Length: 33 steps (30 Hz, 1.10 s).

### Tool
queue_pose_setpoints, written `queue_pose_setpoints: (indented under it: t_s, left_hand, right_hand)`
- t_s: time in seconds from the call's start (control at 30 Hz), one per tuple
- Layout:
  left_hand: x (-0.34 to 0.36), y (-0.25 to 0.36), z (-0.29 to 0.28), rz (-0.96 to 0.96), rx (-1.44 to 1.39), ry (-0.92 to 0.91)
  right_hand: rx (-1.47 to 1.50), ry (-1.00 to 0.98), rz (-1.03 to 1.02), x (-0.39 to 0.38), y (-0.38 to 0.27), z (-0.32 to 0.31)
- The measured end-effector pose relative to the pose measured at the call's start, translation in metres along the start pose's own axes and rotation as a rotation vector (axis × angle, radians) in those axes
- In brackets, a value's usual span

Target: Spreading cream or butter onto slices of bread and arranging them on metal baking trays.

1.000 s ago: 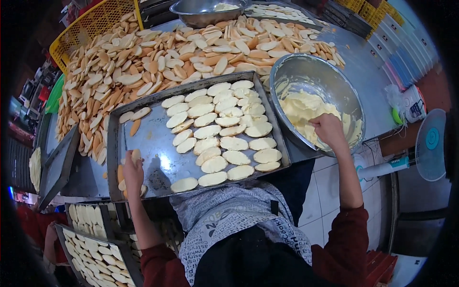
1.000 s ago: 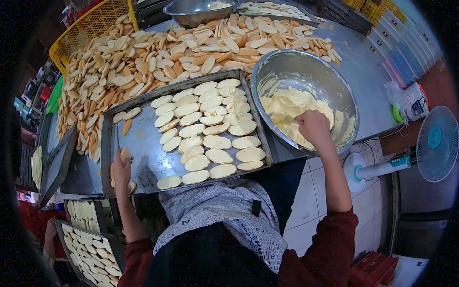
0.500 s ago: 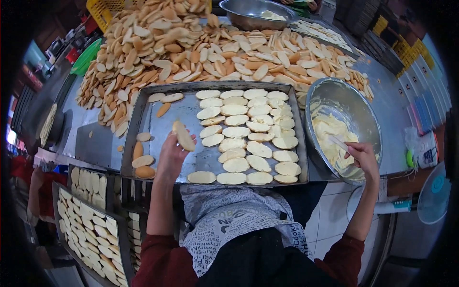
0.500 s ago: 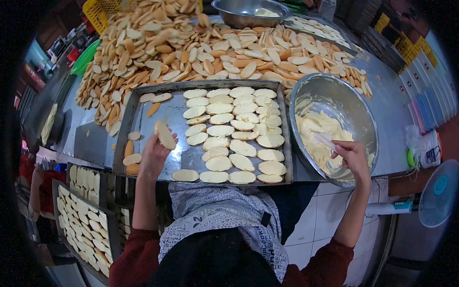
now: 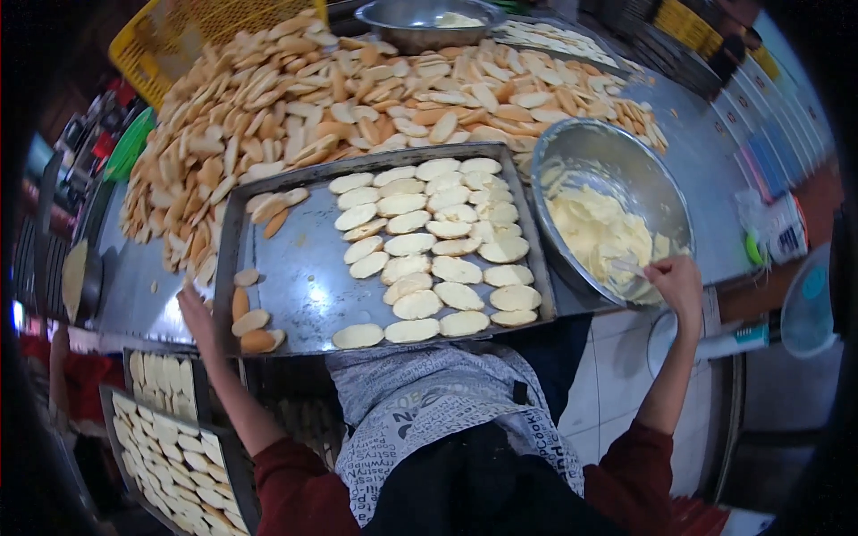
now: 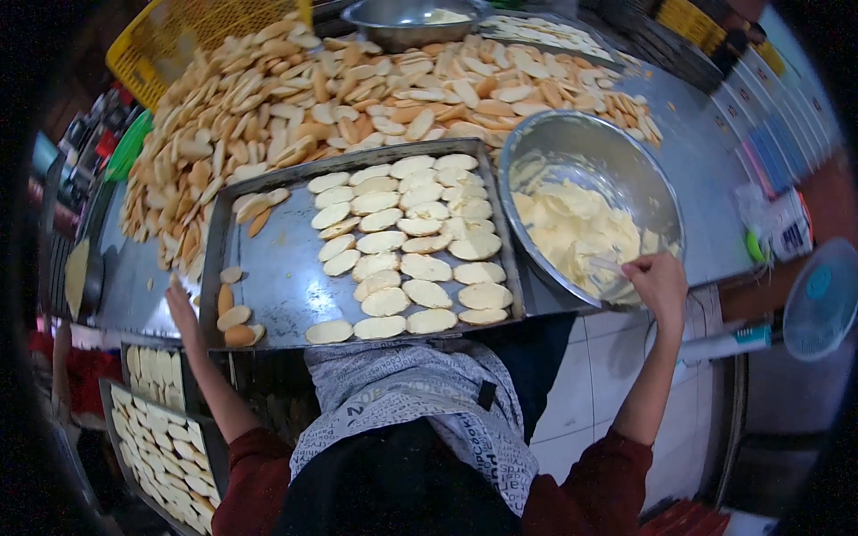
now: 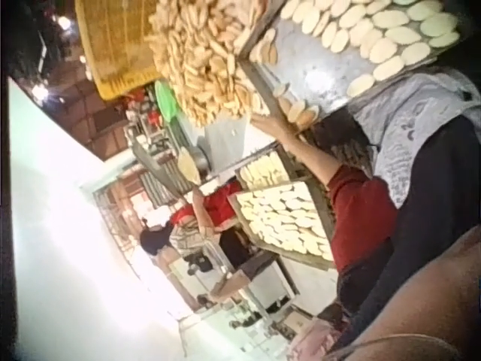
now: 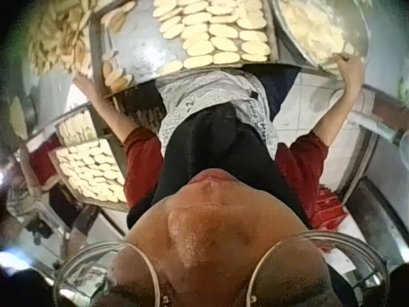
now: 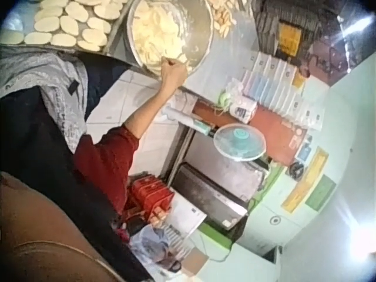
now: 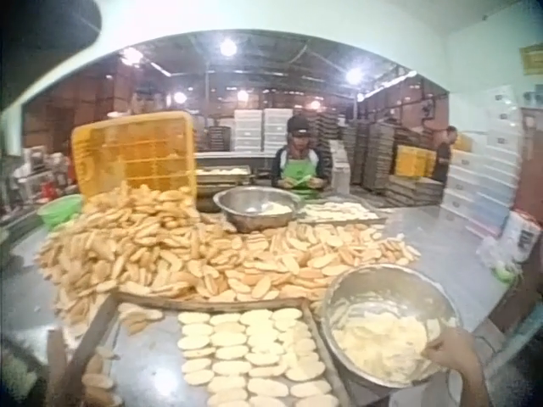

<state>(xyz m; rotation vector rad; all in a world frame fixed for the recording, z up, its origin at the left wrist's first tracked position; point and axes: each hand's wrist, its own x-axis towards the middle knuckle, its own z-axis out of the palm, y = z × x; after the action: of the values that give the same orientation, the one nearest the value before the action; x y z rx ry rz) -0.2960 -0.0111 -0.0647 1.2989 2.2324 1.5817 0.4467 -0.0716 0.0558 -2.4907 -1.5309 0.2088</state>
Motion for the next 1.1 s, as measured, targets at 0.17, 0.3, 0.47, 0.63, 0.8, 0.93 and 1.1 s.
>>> queue_pose_setpoints:
  t_s: [0.17,0.3,0.47,0.63,0.8,0.93,1.1]
  left_hand:
    - [0.06,-0.075,-0.016,0.046,0.093,-0.193]
    - [0.077,-0.066,0.002,-0.209,0.085,-0.422]
    - [0.057,-0.056,0.017,-0.14,0.042,-0.416]
    - [0.055,-0.076,0.006,0.088,0.265,-0.398]
    - [0.046,-0.065,0.013,-0.237,-0.108,-0.319]
    - [0.031,-0.056,0.02,-0.227,-0.117,-0.286]
    - [0.03,-0.064,0.031,-0.125,-0.076,-0.282]
  right_hand:
    - [-0.064,0.335,-0.121,0.015,0.041,0.023]
    - [-0.033,0.841,0.097,0.034,0.106,0.037]
    - [0.658,0.32,0.378,0.067,0.183,0.074]
    - [1.287,0.509,0.443,0.072,0.172,0.088]
    - [1.3,0.583,0.476,0.08,0.189,0.089]
    - [1.372,0.628,0.54,0.079,0.2,0.086]
    - [1.208,0.621,0.665,0.085,0.279,0.083]
